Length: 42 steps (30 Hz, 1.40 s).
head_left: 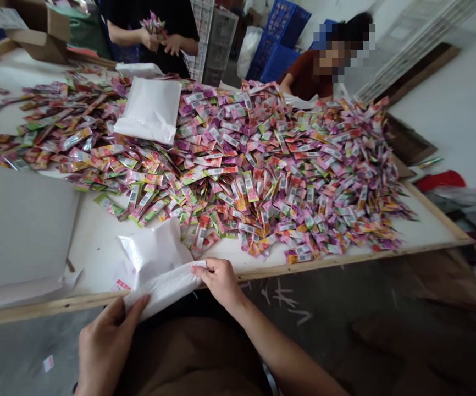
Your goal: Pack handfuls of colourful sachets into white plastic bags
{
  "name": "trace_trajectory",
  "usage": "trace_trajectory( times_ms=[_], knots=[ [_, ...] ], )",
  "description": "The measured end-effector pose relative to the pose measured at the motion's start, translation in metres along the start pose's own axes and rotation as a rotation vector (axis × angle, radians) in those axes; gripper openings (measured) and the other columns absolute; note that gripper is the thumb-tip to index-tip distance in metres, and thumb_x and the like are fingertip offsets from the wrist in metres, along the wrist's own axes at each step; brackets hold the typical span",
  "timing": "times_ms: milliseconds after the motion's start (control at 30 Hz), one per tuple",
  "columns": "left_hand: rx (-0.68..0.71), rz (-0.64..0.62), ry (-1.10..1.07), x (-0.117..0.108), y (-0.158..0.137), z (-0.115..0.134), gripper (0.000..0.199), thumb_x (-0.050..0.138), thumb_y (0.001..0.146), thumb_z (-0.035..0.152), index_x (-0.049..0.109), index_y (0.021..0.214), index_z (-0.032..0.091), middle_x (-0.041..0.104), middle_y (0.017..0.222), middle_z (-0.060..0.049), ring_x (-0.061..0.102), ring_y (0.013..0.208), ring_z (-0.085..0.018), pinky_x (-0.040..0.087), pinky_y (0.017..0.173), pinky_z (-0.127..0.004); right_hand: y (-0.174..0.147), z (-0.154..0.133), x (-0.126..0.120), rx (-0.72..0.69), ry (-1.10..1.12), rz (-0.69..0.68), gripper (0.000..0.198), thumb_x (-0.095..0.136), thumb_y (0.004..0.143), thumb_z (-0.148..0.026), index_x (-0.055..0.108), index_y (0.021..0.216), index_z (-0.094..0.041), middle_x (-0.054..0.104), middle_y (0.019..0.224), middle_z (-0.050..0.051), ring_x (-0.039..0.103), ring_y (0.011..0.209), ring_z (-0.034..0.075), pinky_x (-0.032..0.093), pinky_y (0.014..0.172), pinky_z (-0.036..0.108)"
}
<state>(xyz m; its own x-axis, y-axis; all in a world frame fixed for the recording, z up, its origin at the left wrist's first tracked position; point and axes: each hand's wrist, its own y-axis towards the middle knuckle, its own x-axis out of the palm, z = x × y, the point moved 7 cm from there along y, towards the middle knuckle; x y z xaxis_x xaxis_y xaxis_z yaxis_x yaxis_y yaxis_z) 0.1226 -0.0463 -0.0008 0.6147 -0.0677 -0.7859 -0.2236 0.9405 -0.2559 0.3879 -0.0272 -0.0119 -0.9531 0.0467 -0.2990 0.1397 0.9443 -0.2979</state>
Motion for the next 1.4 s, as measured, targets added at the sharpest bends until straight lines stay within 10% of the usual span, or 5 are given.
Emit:
trace_trajectory(
  times_ms=[333, 600, 1000, 1200, 1400],
  knots=[
    [-0.012, -0.128, -0.075, 0.008, 0.024, -0.003, 0.049, 0.068, 0.064, 0.060, 0.067, 0.095, 0.022, 0.067, 0.078, -0.004, 0.062, 0.072, -0.026, 0.043, 0.066, -0.033, 0.034, 0.014, 0.000, 0.243, -0.138, -0.142, 0.041, 0.090, 0.050, -0.036, 0.061, 0.071, -0.016, 0.054, 0.061, -0.006, 0.047, 0.060, 0.010, 0.033, 0.054, 0.021],
    [-0.475, -0.531, -1.114, 0.004, -0.010, 0.026, 0.057, 0.092, 0.048, 0.033, 0.063, 0.096, 0.023, 0.072, 0.084, -0.003, 0.067, 0.071, -0.022, 0.053, 0.066, -0.031, 0.014, -0.010, 0.036, 0.540, 0.586, -0.537, 0.067, 0.096, 0.041, -0.042, 0.067, 0.095, -0.016, 0.066, 0.080, -0.001, 0.061, 0.064, 0.012, 0.050, 0.062, 0.026],
    [-0.363, -0.524, -1.266, -0.008, 0.026, 0.036, 0.079, 0.094, 0.046, 0.042, 0.065, 0.117, 0.023, 0.076, 0.097, -0.011, 0.072, 0.086, -0.033, 0.057, 0.066, -0.033, 0.013, -0.055, 0.030, 0.127, 0.307, -0.434, 0.036, 0.088, 0.061, -0.043, 0.072, 0.069, -0.012, 0.066, 0.067, 0.001, 0.059, 0.064, 0.016, 0.045, 0.062, 0.026],
    [-0.361, -0.414, -1.144, -0.004, 0.053, 0.054, 0.054, 0.094, 0.048, 0.026, 0.067, 0.093, 0.015, 0.076, 0.082, -0.008, 0.070, 0.067, -0.024, 0.057, 0.064, -0.032, 0.032, -0.068, 0.048, 0.182, 0.480, -0.476, 0.068, 0.088, 0.058, -0.054, 0.068, 0.111, -0.017, 0.072, 0.102, 0.009, 0.067, 0.091, 0.024, 0.053, 0.082, 0.035],
    [-0.422, -0.679, -1.210, 0.004, 0.061, 0.070, 0.052, 0.089, 0.060, 0.033, 0.070, 0.104, 0.011, 0.077, 0.090, -0.015, 0.072, 0.072, -0.029, 0.058, 0.067, -0.036, 0.058, -0.080, 0.063, 0.099, 0.396, -0.340, 0.049, 0.088, 0.060, -0.045, 0.074, 0.095, -0.014, 0.073, 0.092, 0.006, 0.066, 0.081, 0.021, 0.052, 0.073, 0.030]
  ],
)
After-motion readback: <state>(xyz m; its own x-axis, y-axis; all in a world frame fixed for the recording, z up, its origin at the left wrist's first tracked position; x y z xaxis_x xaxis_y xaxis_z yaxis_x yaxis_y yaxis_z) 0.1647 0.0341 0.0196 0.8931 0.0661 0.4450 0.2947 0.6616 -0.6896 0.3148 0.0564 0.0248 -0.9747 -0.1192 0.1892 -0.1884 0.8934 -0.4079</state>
